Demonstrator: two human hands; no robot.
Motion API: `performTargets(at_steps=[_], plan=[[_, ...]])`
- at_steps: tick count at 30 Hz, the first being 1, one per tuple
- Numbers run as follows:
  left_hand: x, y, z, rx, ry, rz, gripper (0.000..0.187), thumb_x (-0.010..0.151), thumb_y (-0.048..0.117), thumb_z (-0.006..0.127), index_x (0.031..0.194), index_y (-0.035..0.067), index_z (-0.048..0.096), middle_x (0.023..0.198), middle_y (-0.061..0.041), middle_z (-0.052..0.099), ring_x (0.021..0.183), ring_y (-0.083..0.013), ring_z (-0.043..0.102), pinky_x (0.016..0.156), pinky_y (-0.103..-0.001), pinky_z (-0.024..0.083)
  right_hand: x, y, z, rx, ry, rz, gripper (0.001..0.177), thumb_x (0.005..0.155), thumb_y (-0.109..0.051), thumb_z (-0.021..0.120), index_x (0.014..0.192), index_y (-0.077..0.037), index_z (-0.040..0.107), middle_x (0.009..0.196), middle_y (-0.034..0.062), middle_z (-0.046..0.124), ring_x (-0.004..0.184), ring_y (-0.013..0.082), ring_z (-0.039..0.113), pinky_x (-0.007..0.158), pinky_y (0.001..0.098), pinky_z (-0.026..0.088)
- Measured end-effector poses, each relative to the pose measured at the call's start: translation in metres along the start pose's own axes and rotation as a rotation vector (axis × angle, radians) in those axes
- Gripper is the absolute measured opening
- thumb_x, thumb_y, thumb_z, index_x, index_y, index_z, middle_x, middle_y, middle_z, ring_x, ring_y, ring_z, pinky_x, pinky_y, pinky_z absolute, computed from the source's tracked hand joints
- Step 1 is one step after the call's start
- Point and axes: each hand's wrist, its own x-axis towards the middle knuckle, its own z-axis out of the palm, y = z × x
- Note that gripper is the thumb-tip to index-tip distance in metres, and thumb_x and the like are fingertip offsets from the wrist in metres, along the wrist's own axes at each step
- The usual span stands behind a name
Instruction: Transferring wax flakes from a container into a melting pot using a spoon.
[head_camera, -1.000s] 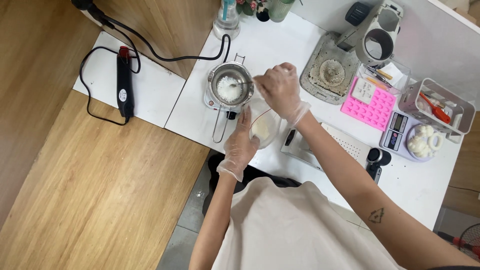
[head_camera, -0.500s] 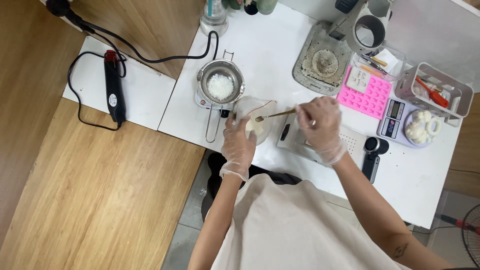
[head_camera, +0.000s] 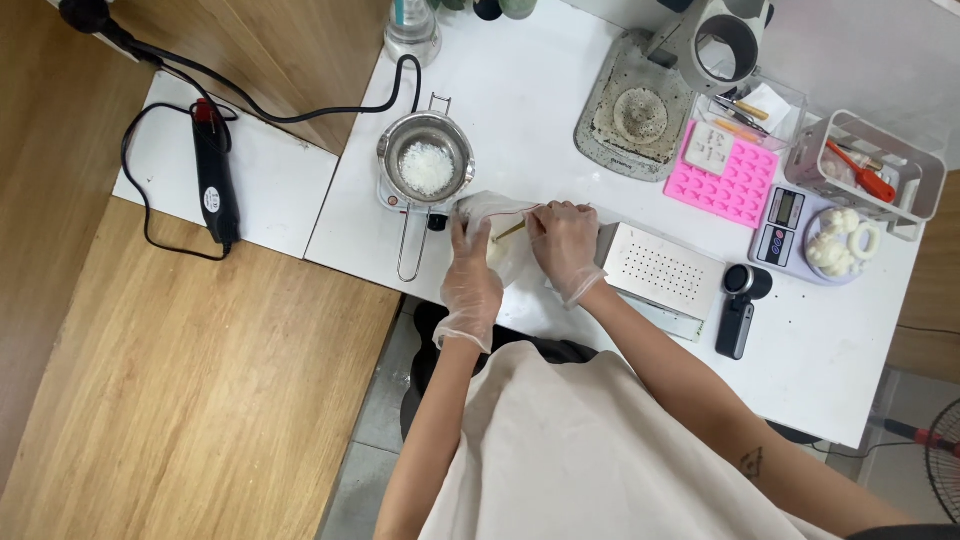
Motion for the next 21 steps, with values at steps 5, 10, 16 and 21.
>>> performTargets(at_steps=[5, 10, 16, 21], plan=[[-0.005, 0.006, -0.008, -0.003, -0.031, 0.054, 0.078, 0.087, 0.003, 0.063, 0.153, 0.035, 0.038, 0.168, -0.008, 0.010, 0.110, -0.0377, 0.068, 0.087, -0.048, 0.061, 0.001, 0.000, 0.007, 0.247, -0.202, 0.217, 0.009, 0.094, -0.018, 0.073, 0.093, -0.011, 0.078, 0.078, 0.0076, 0.073, 0.081, 0.0294, 0.072, 0.081, 0.0419, 0.048], [-0.004, 0.005, -0.010, 0.025, -0.032, 0.073, 0.087, 0.084, 0.002, 0.064, 0.156, 0.036, 0.031, 0.168, -0.009, 0.007, 0.111, -0.0381, 0.068, 0.086, -0.047, 0.061, 0.002, 0.001, 0.000, 0.414, -0.226, 0.352, 0.011, 0.094, -0.019, 0.075, 0.092, -0.009, 0.079, 0.082, 0.0128, 0.076, 0.084, 0.0341, 0.074, 0.073, 0.0401, 0.054], [0.002, 0.002, -0.006, -0.027, -0.043, 0.133, 0.089, 0.084, -0.003, 0.063, 0.159, 0.029, 0.027, 0.170, -0.007, -0.001, 0.122, -0.0382, 0.061, 0.095, -0.047, 0.058, 0.003, 0.007, -0.011, 0.549, -0.234, 0.507, 0.017, 0.097, -0.020, 0.071, 0.096, -0.005, 0.079, 0.086, 0.0173, 0.076, 0.086, 0.0394, 0.073, 0.070, 0.0437, 0.057], [0.011, -0.009, 0.004, -0.086, -0.066, 0.188, 0.091, 0.082, -0.005, 0.063, 0.160, 0.025, 0.027, 0.170, -0.004, -0.005, 0.150, -0.0287, 0.031, 0.111, -0.041, 0.047, -0.001, 0.016, -0.008, 0.632, -0.269, 0.584, 0.016, 0.098, -0.019, 0.071, 0.096, -0.005, 0.079, 0.088, 0.0170, 0.076, 0.087, 0.0365, 0.074, 0.068, 0.0415, 0.057]])
